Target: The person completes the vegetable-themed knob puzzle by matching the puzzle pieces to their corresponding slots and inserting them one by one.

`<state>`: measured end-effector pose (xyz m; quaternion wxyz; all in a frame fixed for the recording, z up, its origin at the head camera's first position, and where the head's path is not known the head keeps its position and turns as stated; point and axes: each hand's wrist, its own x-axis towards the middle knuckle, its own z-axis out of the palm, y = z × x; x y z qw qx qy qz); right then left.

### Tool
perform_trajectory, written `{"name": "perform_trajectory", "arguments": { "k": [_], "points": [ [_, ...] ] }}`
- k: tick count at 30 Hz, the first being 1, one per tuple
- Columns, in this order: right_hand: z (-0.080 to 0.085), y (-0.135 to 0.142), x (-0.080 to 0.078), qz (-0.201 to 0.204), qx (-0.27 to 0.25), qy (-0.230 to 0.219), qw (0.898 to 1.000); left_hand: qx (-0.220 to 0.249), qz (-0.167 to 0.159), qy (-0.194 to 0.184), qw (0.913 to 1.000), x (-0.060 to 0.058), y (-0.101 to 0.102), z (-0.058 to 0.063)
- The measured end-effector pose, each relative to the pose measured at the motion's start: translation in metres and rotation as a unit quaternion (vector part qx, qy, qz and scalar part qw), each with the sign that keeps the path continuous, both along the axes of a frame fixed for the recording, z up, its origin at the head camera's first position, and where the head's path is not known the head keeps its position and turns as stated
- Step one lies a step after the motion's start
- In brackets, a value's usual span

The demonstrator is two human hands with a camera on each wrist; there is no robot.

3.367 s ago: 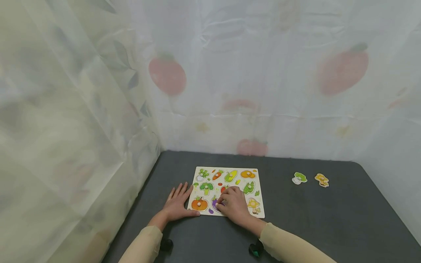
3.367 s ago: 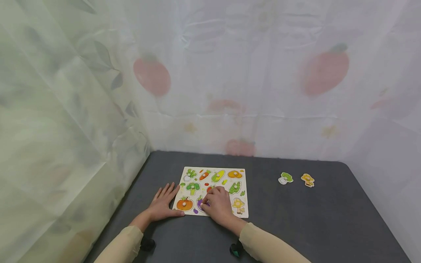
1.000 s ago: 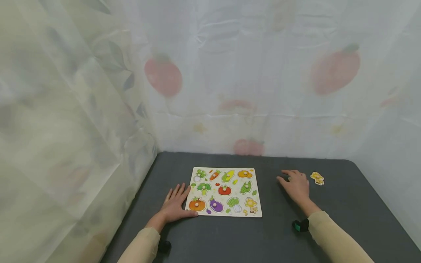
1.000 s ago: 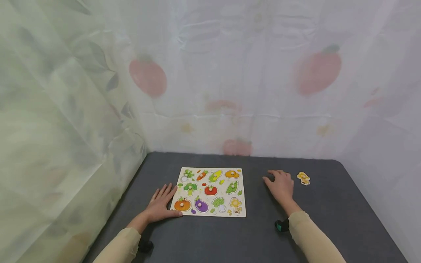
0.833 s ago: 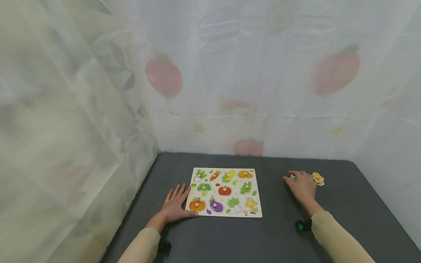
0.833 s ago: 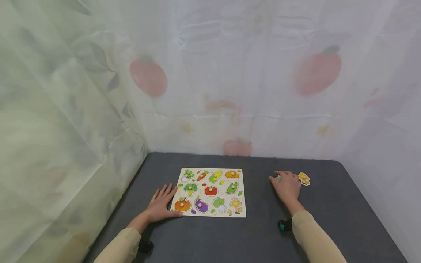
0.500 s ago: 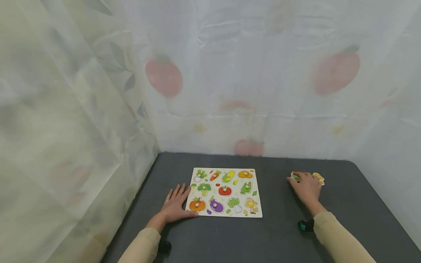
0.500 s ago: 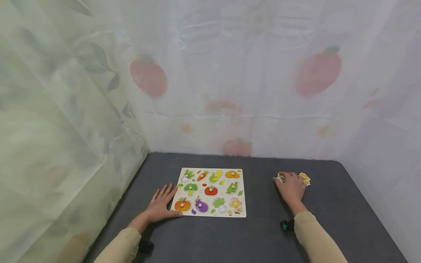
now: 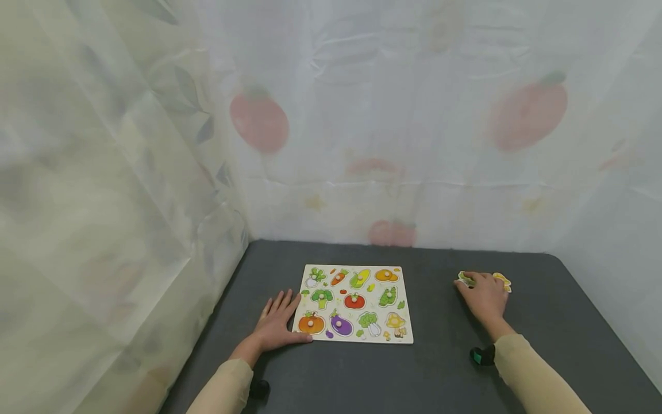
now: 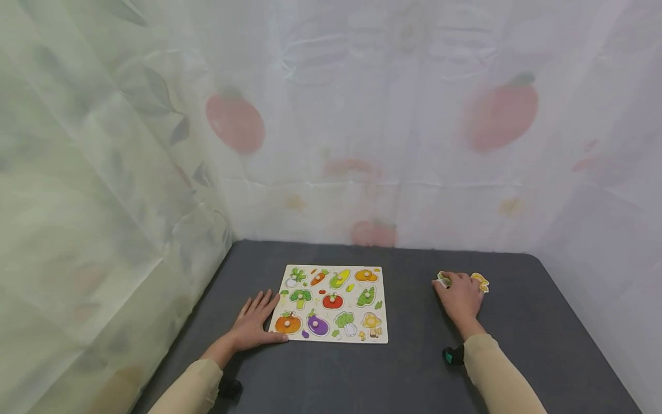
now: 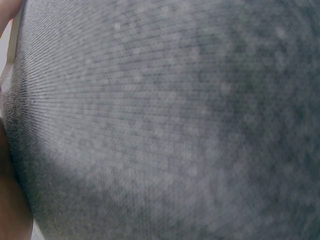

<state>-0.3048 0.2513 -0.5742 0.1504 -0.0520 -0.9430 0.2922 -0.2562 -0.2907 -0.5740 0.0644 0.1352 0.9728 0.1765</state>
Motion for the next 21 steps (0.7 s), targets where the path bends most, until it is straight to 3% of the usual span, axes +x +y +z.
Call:
{"name": "perform_trajectory", "arguments": {
  "k": [21],
  "points": [
    [0.0033, 0.0049, -0.0010, -0.033, -0.006, -0.045, 0.998, -0.010, 0.003, -0.010, 0.9999, -0.0007, 0.0007, 0.0016]
  ]
}}
